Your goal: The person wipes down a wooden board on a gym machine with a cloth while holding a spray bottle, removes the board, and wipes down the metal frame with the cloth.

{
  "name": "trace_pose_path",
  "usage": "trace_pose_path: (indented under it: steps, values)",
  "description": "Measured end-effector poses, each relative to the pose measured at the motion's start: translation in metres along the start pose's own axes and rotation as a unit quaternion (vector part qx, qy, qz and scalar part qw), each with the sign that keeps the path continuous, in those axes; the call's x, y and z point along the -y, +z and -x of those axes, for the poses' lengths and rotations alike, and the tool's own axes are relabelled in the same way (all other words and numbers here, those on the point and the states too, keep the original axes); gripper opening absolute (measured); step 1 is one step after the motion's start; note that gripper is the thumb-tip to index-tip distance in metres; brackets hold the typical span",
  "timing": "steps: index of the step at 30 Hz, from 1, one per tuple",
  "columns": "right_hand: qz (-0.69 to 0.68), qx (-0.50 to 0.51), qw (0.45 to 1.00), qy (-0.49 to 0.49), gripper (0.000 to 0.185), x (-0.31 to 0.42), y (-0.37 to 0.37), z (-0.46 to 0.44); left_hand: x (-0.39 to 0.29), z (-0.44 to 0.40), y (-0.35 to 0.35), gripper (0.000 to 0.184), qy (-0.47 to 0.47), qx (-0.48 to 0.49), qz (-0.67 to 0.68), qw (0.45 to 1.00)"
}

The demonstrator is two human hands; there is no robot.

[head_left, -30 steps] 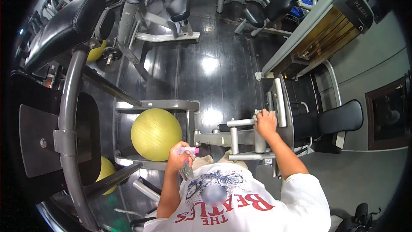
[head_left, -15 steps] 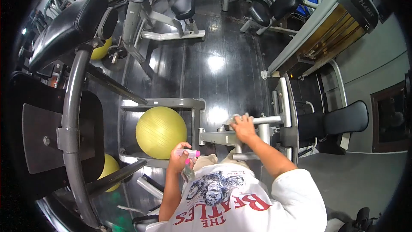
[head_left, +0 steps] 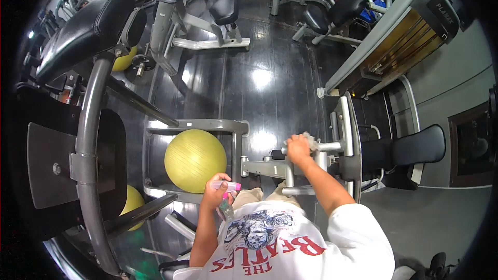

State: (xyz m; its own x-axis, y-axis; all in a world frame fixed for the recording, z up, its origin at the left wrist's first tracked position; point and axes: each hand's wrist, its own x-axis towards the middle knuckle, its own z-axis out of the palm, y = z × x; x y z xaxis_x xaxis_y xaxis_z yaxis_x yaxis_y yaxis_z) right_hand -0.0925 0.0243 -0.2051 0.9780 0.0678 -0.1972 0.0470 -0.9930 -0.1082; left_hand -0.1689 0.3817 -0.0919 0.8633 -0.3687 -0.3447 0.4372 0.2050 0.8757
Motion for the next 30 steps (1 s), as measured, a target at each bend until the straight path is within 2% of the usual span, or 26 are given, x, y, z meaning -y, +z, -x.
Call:
trace_pose_path:
  steps: [3, 7, 9, 11, 14, 17, 20, 23, 24, 26, 30]
  values:
    - [-0.023, -0.009, 1.000, -0.011, 0.026, 0.029, 0.024, -0.026, -0.002, 0.006, 0.001, 0.054, -0.008, -0.010, -0.002, 1.000]
    - [-0.022, 0.004, 1.000, 0.008, 0.026, 0.022, 0.043, -0.029, -0.001, 0.014, 0.007, 0.054, -0.017, -0.027, -0.003, 0.999]
    - [-0.018, 0.005, 0.999, 0.040, 0.026, 0.005, 0.018, -0.014, 0.001, 0.011, 0.007, 0.056, -0.012, -0.021, -0.012, 1.000]
    - [0.003, 0.014, 1.000, 0.009, 0.027, -0.008, -0.019, 0.012, 0.007, 0.007, 0.008, 0.060, -0.007, -0.011, -0.020, 1.000]
    - [0.045, 0.020, 0.999, -0.012, 0.031, -0.018, -0.062, 0.046, 0.007, -0.002, 0.010, 0.056, -0.015, -0.001, -0.001, 1.000]
    - [-0.014, 0.005, 1.000, -0.002, 0.031, -0.024, -0.061, 0.048, 0.005, -0.010, 0.011, 0.049, -0.010, 0.014, 0.018, 1.000]
    - [-0.043, -0.024, 0.998, 0.036, 0.032, -0.025, -0.038, 0.022, -0.003, -0.012, 0.012, 0.050, -0.018, 0.019, 0.018, 0.999]
    - [-0.003, 0.083, 0.994, 0.073, 0.031, -0.031, -0.002, -0.023, -0.008, -0.006, 0.009, 0.054, -0.031, 0.003, -0.005, 0.999]
    - [-0.025, 0.154, 0.980, 0.121, 0.031, -0.028, -0.010, -0.036, -0.006, -0.004, 0.006, 0.055, -0.029, -0.020, -0.048, 0.998]
    - [-0.081, 0.198, 0.963, 0.163, 0.031, -0.027, -0.001, -0.052, 0.002, 0.005, -0.001, 0.058, -0.023, -0.066, -0.132, 0.989]
    - [-0.140, 0.278, 0.924, 0.222, 0.037, -0.038, 0.051, -0.082, 0.017, 0.025, -0.009, 0.059, -0.027, -0.088, -0.132, 0.987]
